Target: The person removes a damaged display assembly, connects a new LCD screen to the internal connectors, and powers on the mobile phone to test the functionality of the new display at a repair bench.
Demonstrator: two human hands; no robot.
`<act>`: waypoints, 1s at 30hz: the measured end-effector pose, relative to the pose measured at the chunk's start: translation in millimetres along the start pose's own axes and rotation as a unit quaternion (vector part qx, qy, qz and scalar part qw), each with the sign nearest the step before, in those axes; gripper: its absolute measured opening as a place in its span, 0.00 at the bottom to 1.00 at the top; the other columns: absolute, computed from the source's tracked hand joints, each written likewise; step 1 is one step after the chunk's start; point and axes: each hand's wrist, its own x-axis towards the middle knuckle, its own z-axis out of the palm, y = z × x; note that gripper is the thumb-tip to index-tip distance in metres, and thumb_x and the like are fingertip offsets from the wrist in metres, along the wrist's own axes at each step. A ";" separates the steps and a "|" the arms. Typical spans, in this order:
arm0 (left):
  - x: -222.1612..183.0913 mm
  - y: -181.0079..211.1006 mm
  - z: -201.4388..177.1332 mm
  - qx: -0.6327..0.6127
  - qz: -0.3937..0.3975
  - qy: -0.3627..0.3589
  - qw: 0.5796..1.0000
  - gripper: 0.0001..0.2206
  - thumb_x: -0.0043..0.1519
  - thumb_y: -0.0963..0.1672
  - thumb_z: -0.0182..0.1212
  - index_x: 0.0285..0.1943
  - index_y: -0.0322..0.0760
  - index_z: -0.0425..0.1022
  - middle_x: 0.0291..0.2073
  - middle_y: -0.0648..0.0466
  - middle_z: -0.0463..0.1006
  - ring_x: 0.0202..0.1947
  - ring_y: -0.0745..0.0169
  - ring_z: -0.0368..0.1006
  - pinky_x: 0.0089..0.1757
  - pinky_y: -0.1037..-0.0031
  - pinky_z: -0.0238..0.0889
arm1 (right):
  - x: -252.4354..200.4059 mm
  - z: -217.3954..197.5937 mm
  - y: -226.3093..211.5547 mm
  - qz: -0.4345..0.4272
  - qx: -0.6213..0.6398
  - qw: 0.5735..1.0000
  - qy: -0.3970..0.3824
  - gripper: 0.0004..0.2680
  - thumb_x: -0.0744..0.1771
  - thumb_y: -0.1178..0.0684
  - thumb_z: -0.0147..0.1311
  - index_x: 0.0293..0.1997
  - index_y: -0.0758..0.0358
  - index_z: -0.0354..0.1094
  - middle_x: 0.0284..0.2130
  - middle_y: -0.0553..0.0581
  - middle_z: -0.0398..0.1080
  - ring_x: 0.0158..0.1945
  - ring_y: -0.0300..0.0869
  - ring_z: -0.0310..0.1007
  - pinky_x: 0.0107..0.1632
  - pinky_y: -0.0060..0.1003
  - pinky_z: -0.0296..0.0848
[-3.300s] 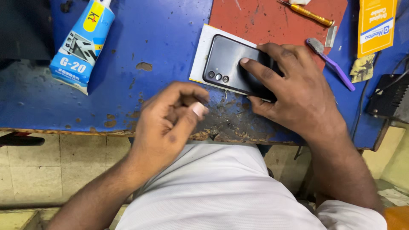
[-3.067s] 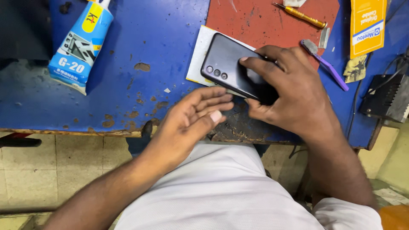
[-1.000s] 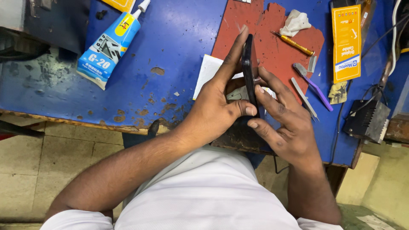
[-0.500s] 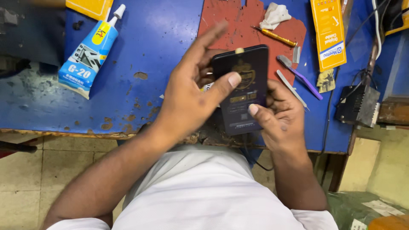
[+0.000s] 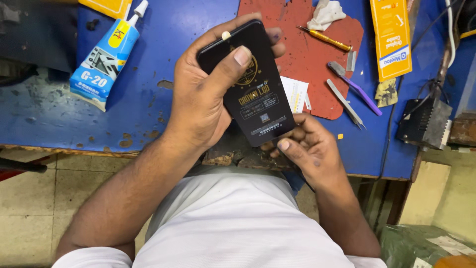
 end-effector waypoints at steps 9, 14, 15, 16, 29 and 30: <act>-1.9 -1.2 4.7 -0.028 0.015 0.020 0.999 0.17 0.77 0.39 0.58 0.73 0.29 0.63 0.60 0.36 0.75 0.62 0.49 0.75 0.60 0.62 0.74 | -3.9 16.3 -9.4 -0.046 -0.294 0.950 0.094 0.06 0.66 0.55 0.65 0.35 0.68 0.75 0.22 0.54 0.76 0.24 0.35 0.73 0.28 0.32 0.69; -0.9 3.4 5.7 -0.034 0.005 0.041 0.999 0.19 0.75 0.39 0.57 0.74 0.32 0.60 0.59 0.38 0.74 0.60 0.49 0.75 0.59 0.57 0.76 | -2.0 26.5 -21.9 -0.149 -0.438 0.883 0.083 0.06 0.65 0.55 0.66 0.35 0.67 0.73 0.25 0.57 0.74 0.25 0.41 0.74 0.29 0.35 0.68; -0.7 4.5 5.7 -0.034 0.000 0.043 0.998 0.20 0.74 0.39 0.57 0.75 0.32 0.60 0.59 0.38 0.73 0.60 0.50 0.75 0.58 0.57 0.76 | -1.9 27.1 -23.1 -0.173 -0.455 0.871 0.076 0.06 0.65 0.56 0.66 0.35 0.67 0.72 0.26 0.58 0.74 0.26 0.43 0.75 0.30 0.36 0.69; -0.8 5.4 5.8 -0.034 -0.006 0.046 0.998 0.21 0.74 0.39 0.57 0.75 0.31 0.59 0.59 0.38 0.73 0.59 0.50 0.75 0.58 0.57 0.75 | -1.8 27.6 -23.7 -0.183 -0.459 0.867 0.070 0.06 0.65 0.56 0.65 0.35 0.67 0.73 0.26 0.58 0.74 0.27 0.44 0.75 0.31 0.37 0.69; -11.0 -6.3 5.5 0.016 0.050 0.006 0.999 0.26 0.78 0.55 0.53 0.75 0.36 0.56 0.48 0.44 0.72 0.48 0.55 0.75 0.51 0.59 0.76 | -2.7 30.2 -17.1 -0.249 -0.483 0.838 0.055 0.05 0.66 0.58 0.62 0.37 0.68 0.70 0.28 0.60 0.71 0.32 0.51 0.75 0.36 0.42 0.72; -10.5 -5.6 4.4 0.016 0.058 0.012 0.998 0.26 0.78 0.56 0.53 0.74 0.36 0.56 0.48 0.44 0.72 0.47 0.56 0.75 0.50 0.59 0.75 | -3.0 29.8 -14.7 -0.260 -0.486 0.832 0.060 0.05 0.67 0.58 0.62 0.38 0.68 0.69 0.28 0.60 0.71 0.33 0.52 0.75 0.37 0.43 0.73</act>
